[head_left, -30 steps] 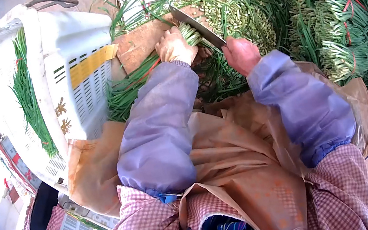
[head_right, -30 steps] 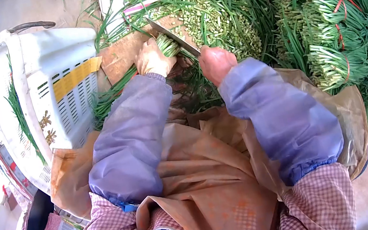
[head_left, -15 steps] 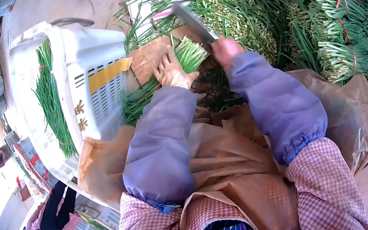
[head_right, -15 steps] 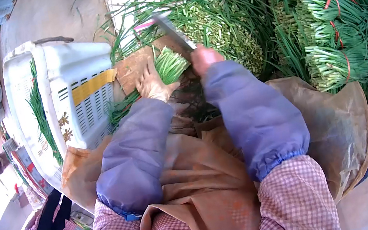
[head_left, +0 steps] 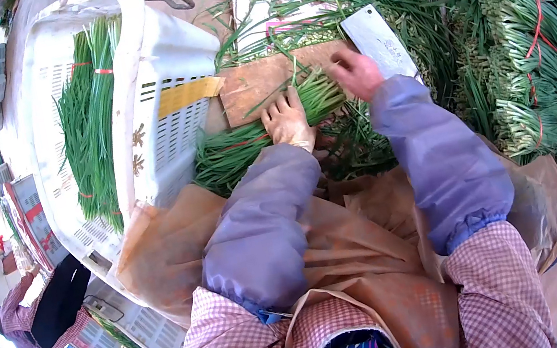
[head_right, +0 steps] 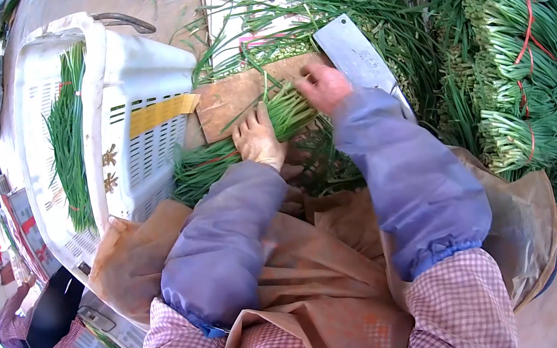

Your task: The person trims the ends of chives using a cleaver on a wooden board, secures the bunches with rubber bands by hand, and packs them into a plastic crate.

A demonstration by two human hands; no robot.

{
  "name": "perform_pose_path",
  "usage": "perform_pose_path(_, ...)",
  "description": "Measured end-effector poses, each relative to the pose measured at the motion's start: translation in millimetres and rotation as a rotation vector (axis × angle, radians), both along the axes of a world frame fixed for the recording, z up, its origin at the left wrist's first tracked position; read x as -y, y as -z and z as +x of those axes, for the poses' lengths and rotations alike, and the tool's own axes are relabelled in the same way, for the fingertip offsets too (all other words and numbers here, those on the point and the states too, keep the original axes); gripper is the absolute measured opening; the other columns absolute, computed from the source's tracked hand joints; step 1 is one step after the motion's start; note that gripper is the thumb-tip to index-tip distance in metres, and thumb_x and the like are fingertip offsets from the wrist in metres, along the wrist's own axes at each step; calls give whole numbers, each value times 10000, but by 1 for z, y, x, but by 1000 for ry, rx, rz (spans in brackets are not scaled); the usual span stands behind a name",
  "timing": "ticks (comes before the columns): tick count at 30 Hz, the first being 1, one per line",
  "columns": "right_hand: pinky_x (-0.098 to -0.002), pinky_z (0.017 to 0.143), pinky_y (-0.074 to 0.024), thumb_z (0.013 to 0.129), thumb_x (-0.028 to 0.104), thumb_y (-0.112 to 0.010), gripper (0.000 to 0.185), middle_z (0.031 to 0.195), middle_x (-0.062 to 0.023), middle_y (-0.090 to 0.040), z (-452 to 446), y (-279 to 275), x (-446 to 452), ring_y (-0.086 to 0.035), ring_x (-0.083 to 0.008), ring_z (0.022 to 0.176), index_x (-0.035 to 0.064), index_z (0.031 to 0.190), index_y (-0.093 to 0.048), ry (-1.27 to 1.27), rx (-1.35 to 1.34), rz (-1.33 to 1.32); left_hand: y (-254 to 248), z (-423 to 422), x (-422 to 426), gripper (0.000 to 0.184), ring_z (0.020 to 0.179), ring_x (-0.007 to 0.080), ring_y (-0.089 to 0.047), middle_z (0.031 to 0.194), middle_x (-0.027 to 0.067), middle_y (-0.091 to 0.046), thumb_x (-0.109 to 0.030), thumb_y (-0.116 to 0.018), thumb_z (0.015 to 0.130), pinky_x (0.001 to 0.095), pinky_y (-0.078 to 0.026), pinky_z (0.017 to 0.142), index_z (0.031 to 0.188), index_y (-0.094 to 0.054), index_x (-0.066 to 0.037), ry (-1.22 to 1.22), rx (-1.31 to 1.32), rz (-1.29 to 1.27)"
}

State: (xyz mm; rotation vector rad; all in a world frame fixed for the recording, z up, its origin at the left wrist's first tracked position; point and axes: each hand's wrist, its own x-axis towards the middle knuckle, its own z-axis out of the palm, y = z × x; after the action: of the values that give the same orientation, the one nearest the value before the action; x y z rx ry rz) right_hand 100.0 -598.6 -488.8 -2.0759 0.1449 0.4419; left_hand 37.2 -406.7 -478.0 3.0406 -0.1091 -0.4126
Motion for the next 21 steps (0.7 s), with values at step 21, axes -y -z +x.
perform_pose_path(21,-315,378,-373,958,258,-511,254,644,-76,-549,18,76,52,-494,-157,459,42,844,-580,258,-163,-1,46,-8,9,457,1115,331,-520,1165,158,-572,-182,-489,886,534,-373,997,1336,-506,-104,-93,216,-26)
